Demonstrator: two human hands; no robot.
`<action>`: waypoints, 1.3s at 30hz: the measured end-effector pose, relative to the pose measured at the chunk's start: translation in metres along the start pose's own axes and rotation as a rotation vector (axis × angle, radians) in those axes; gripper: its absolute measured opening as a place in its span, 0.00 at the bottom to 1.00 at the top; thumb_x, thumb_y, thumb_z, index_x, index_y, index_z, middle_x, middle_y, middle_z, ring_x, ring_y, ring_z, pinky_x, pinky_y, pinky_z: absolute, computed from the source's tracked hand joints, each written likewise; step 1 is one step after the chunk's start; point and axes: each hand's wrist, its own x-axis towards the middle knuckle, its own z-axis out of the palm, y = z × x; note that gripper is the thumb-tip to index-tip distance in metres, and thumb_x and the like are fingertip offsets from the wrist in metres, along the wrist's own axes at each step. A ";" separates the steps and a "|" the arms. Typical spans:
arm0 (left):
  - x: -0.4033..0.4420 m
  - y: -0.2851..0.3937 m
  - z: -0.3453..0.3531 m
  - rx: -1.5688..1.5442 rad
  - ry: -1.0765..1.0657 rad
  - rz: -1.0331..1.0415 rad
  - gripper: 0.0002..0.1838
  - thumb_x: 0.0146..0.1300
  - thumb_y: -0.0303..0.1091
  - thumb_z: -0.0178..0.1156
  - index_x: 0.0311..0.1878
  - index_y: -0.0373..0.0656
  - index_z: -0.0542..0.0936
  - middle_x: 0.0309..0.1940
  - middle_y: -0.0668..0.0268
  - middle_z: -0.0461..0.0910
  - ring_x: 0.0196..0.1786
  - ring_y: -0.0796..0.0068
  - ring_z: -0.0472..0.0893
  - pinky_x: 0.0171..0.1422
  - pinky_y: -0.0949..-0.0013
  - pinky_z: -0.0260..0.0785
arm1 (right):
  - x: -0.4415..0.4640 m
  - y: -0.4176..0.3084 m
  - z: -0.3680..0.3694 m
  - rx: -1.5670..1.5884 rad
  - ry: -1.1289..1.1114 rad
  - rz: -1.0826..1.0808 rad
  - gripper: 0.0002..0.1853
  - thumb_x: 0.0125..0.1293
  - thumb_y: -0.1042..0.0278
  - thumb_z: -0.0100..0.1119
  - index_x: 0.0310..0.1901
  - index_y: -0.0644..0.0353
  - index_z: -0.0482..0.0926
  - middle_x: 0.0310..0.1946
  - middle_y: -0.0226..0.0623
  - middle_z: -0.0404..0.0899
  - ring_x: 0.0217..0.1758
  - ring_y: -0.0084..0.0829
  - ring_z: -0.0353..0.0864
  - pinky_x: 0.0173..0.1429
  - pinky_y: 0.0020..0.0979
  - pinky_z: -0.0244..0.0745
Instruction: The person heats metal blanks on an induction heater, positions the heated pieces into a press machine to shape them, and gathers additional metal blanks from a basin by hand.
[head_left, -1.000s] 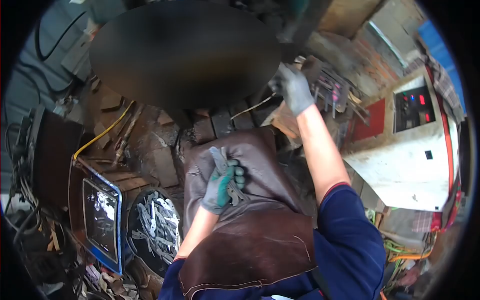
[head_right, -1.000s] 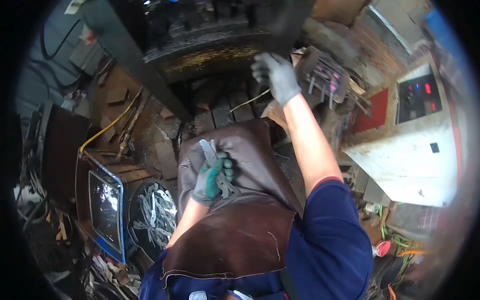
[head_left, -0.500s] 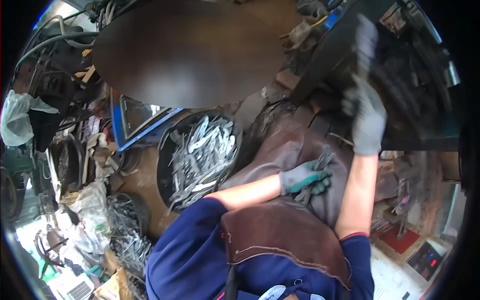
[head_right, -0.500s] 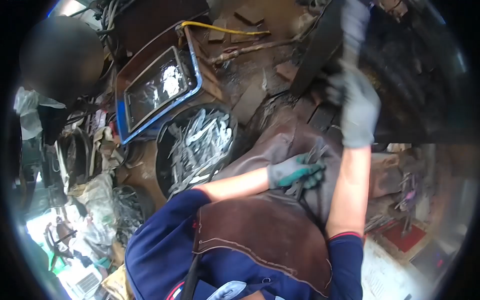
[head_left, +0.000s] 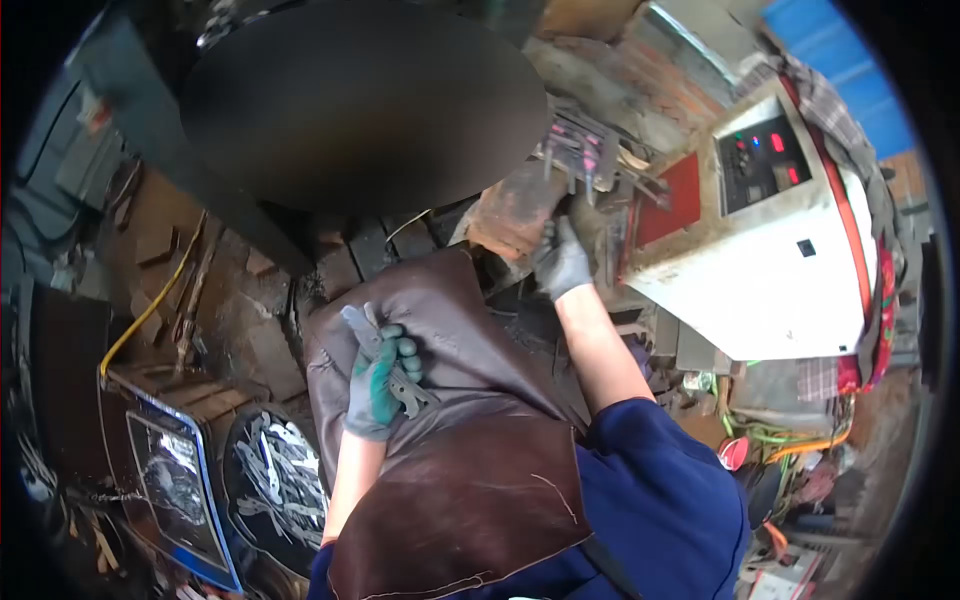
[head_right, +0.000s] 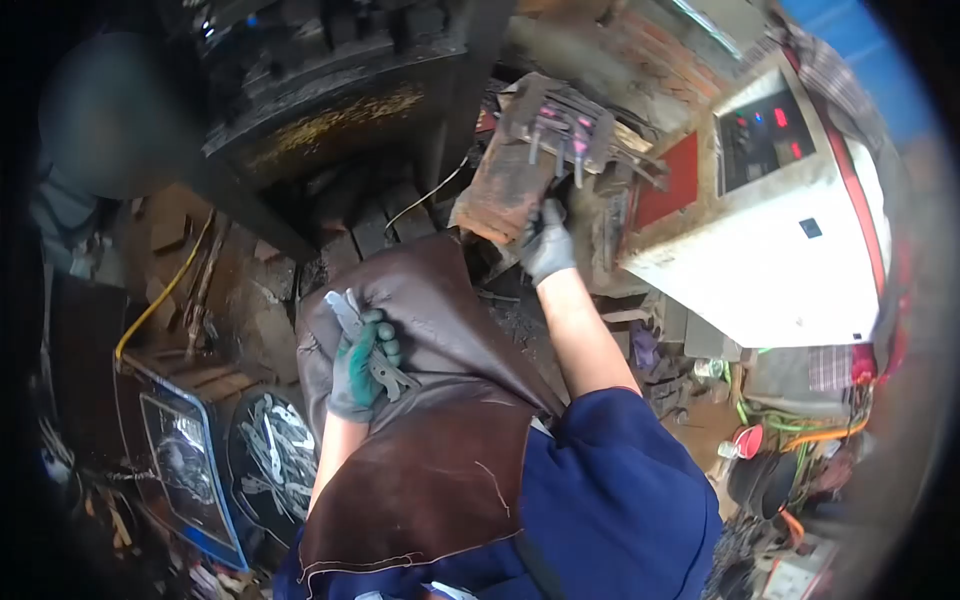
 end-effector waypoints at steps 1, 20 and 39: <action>0.000 0.001 -0.005 -0.032 -0.021 -0.015 0.09 0.72 0.34 0.52 0.52 0.44 0.72 0.36 0.67 0.77 0.33 0.75 0.77 0.35 0.72 0.75 | 0.002 -0.016 -0.001 -0.057 -0.012 -0.137 0.18 0.71 0.48 0.52 0.35 0.56 0.78 0.22 0.25 0.77 0.21 0.20 0.73 0.24 0.18 0.71; 0.003 -0.002 -0.005 -0.077 -0.054 -0.014 0.12 0.71 0.34 0.54 0.54 0.44 0.72 0.37 0.67 0.78 0.35 0.74 0.77 0.38 0.72 0.75 | -0.085 0.048 0.224 -0.867 -0.627 -0.325 0.10 0.69 0.66 0.53 0.40 0.65 0.79 0.17 0.28 0.70 0.15 0.19 0.64 0.19 0.22 0.54; -0.004 0.017 -0.002 -0.470 -0.256 -0.026 0.22 0.69 0.29 0.52 0.65 0.40 0.65 0.54 0.57 0.75 0.51 0.62 0.79 0.56 0.59 0.74 | -0.045 0.102 0.353 -0.768 -0.609 -0.101 0.13 0.70 0.59 0.52 0.32 0.57 0.76 0.18 0.28 0.70 0.19 0.21 0.66 0.24 0.22 0.63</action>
